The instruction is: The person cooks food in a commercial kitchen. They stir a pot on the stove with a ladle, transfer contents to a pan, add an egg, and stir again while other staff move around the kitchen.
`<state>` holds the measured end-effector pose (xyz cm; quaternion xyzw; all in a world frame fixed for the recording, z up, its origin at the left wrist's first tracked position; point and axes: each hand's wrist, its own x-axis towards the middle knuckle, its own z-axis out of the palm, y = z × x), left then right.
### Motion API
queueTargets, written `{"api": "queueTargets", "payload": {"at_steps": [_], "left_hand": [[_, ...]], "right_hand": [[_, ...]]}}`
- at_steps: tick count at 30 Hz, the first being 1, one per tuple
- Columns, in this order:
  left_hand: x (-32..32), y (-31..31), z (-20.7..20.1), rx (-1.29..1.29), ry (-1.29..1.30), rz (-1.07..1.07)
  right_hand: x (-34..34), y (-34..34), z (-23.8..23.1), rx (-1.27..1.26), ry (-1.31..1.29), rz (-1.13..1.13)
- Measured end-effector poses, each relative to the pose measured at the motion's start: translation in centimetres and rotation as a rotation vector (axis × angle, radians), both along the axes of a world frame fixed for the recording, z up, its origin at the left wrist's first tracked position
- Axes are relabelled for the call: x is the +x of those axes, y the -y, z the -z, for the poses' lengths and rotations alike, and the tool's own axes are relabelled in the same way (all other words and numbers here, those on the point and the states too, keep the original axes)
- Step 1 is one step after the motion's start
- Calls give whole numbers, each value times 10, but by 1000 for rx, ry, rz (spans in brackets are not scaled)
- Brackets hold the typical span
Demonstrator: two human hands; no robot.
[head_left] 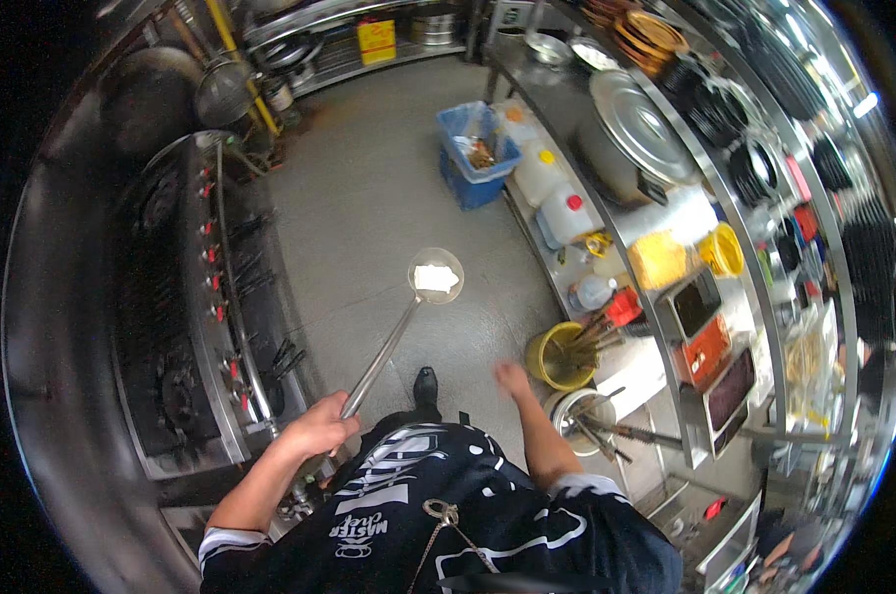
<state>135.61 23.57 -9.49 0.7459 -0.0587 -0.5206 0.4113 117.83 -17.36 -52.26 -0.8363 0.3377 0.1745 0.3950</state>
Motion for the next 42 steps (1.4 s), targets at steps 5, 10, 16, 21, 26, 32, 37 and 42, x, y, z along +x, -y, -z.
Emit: {"api": "queueTargets", "payload": {"at_steps": [5, 10, 16, 21, 26, 32, 37, 42], "left_hand": [[6, 36, 4, 93, 140, 365], [-27, 90, -2, 58, 142, 679], [-141, 155, -22, -24, 73, 1028], [-293, 198, -38, -55, -82, 1305], [-444, 241, -56, -100, -158, 1698], [-634, 283, -74, -51, -202, 2006], [-809, 296, -113, 75, -157, 2273], [-984, 278, -158, 70, -142, 2647]], "right_hand": [[-382, -54, -19, 395, -560, 900], [-571, -130, -108, 324, -46, 1658], [-627, -275, -138, 332, 215, 1853], [-624, -390, -135, 337, 340, 1897], [-638, -459, -174, 297, 354, 2018], [-672, -467, -245, 189, 773, 2168], [-714, -457, -307, 68, 912, 2253], [-793, -438, -379, -85, 1122, 2209]]}}
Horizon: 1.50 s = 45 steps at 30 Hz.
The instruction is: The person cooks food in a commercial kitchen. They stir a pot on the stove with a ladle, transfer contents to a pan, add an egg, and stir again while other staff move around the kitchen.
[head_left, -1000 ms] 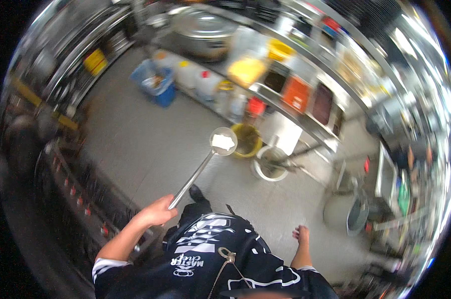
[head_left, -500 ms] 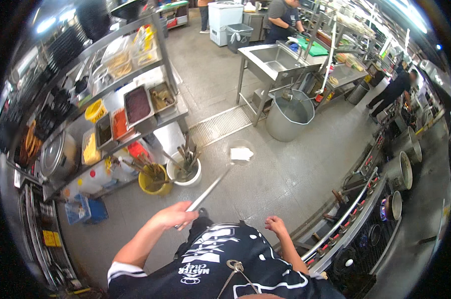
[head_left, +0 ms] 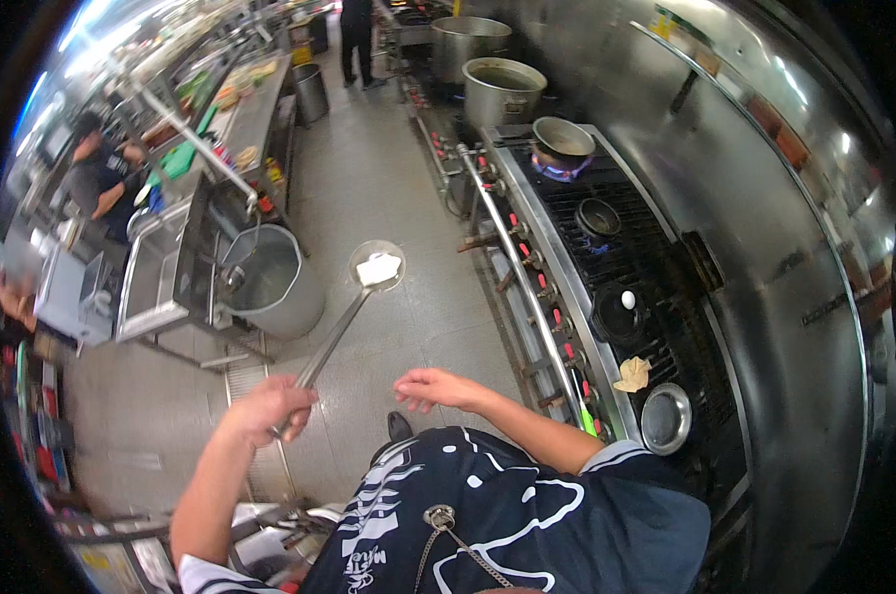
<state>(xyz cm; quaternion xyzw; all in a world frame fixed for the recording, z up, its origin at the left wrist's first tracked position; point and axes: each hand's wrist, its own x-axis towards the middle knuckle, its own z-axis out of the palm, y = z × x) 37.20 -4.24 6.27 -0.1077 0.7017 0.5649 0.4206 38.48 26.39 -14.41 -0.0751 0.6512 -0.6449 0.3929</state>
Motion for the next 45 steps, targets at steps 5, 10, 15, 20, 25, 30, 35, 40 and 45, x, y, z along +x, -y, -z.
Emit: {"api": "queueTargets", "payload": {"at_steps": [5, 10, 15, 20, 25, 30, 35, 40, 45], "left_hand": [[-155, -57, -46, -48, -18, 306], [-280, -163, -71, -27, -94, 458], [-370, -300, -52, 95, -129, 544], [-417, -434, -19, 136, -149, 473], [-457, -511, 8, 389, 73, 570], [-458, -473, 75, 332, -68, 848], [-491, -331, 234, 103, 52, 347], [-464, -117, 426, -492, -278, -77], [-424, 38, 500, -816, 134, 1105]], "right_hand": [[-79, 7, -56, -299, -20, 176], [-193, -32, -115, -661, 24, 554], [-300, -126, -153, -881, -86, 702], [-358, -230, -164, -736, 38, 1060], [-395, -352, -141, -510, 131, 956], [-417, -434, -94, -562, 202, 1070], [-412, -484, -78, -371, 298, 1093], [-410, -473, -66, 301, 190, 1080], [-381, -431, -72, 1412, -182, 835]]}}
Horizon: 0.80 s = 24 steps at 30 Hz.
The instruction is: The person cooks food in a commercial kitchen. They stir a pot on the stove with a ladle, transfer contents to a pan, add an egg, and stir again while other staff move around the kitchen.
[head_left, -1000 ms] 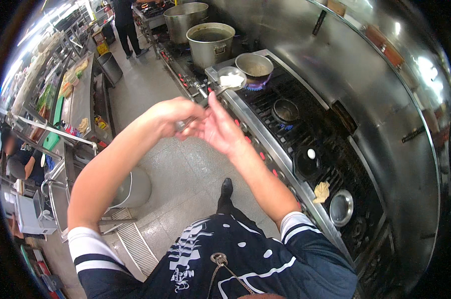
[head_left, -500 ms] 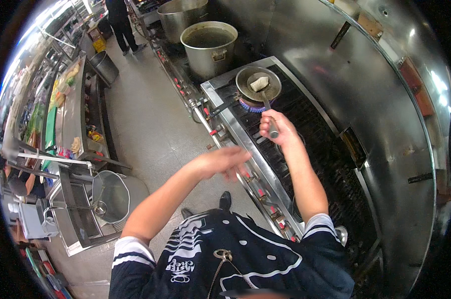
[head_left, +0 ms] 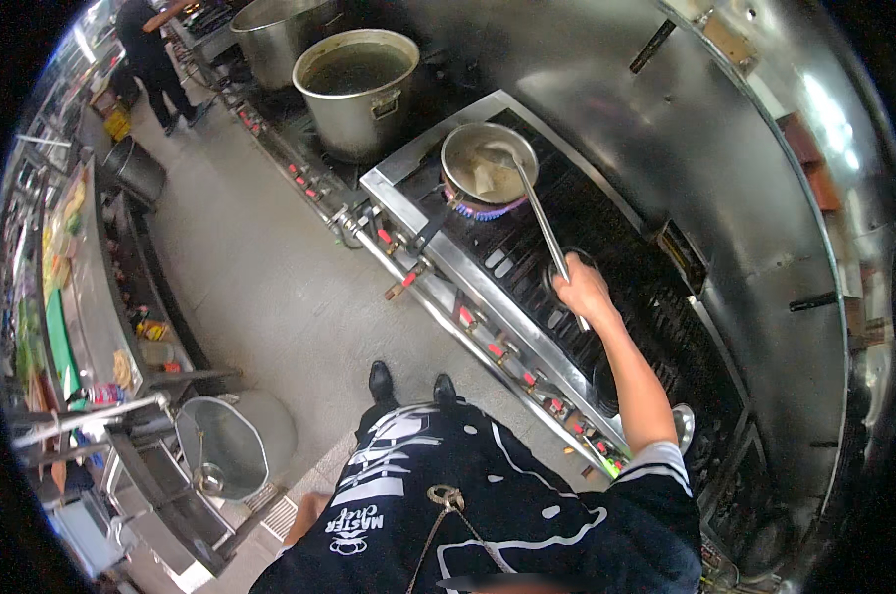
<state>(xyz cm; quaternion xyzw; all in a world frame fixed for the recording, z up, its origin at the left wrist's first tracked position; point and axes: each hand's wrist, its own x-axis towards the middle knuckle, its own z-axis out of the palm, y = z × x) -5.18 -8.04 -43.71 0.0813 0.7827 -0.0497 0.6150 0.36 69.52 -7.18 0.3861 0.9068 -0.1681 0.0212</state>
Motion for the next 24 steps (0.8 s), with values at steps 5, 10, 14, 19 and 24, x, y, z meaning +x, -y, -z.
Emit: {"api": "queueTargets", "payload": {"at_steps": [5, 10, 14, 19, 24], "left_hand": [[-97, 24, 28, 55, -24, -889], [-258, -78, 34, 429, -237, -707], [-314, -188, -35, 823, -357, -990], [-265, -237, -75, 871, -340, -971], [-133, -171, -20, 605, -158, -895]], "right_hand": [[28, 18, -56, 29, 91, 30], [20, 20, -76, 39, 150, 0], [-7, 11, -42, 61, 291, -96], [-6, -9, -13, -77, 98, 12], [23, -2, 19, -279, -232, 219]]}}
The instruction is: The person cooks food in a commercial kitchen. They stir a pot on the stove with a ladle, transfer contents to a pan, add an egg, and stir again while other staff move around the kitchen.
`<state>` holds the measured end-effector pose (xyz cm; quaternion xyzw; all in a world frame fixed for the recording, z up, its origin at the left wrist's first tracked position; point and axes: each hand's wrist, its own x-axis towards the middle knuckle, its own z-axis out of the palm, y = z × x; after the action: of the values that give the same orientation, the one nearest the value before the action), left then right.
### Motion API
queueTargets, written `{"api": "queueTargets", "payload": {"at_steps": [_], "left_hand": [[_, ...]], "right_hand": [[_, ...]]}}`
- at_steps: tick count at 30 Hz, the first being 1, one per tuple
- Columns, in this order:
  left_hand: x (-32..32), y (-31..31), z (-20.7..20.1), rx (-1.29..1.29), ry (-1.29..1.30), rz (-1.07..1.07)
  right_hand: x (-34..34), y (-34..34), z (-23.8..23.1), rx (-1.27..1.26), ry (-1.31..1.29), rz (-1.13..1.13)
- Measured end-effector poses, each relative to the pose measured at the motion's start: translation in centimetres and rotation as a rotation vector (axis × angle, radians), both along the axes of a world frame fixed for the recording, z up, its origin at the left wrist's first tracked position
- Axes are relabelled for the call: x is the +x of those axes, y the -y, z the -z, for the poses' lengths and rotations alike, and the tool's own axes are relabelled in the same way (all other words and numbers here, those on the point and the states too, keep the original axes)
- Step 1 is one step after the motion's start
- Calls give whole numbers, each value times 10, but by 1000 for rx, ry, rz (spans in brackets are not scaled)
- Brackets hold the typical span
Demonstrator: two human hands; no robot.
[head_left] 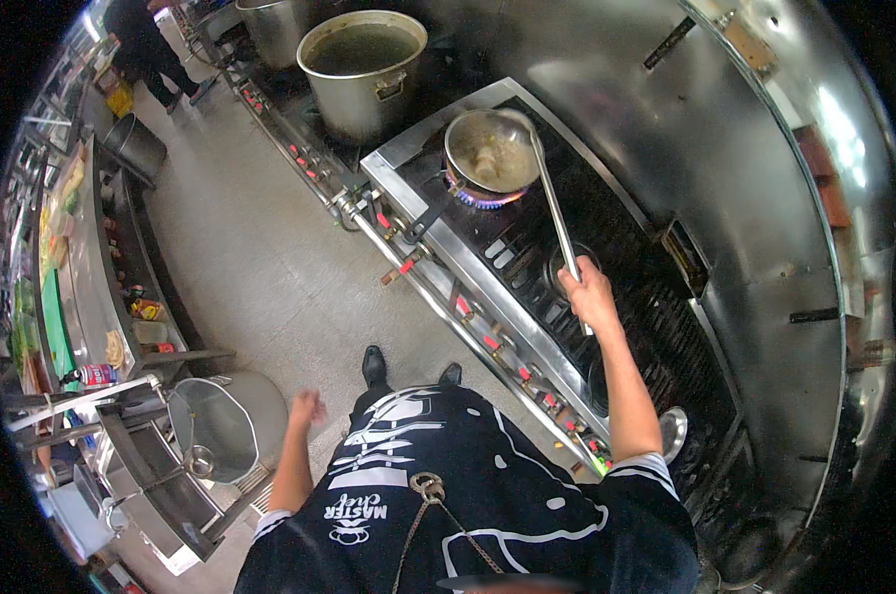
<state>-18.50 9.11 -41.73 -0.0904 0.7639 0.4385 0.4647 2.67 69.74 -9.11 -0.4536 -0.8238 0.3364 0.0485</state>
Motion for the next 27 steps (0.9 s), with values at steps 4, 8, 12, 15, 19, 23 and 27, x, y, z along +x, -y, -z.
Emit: {"api": "queueTargets", "payload": {"at_steps": [4, 8, 12, 15, 19, 23, 27], "left_hand": [[95, 77, 5, -337, 174, 228], [115, 93, -8, -465, 264, 295], [68, 67, -2, -441, 184, 275], [4, 28, 18, -390, 61, 246], [-95, -63, 44, -195, -51, 250], [-132, -174, 32, -228, -697, 930], [-119, -239, -7, 10, -356, 780]], "right_hand": [[15, 23, 49, -272, -263, 124], [13, 26, 71, 26, -165, 177], [2, 58, 63, -447, -369, 346], [-11, 76, 50, -556, -486, 343], [-26, 102, 42, -829, -693, 399], [-29, 120, 33, -1126, -814, 371], [-26, 139, 19, -1159, -847, 399]]}}
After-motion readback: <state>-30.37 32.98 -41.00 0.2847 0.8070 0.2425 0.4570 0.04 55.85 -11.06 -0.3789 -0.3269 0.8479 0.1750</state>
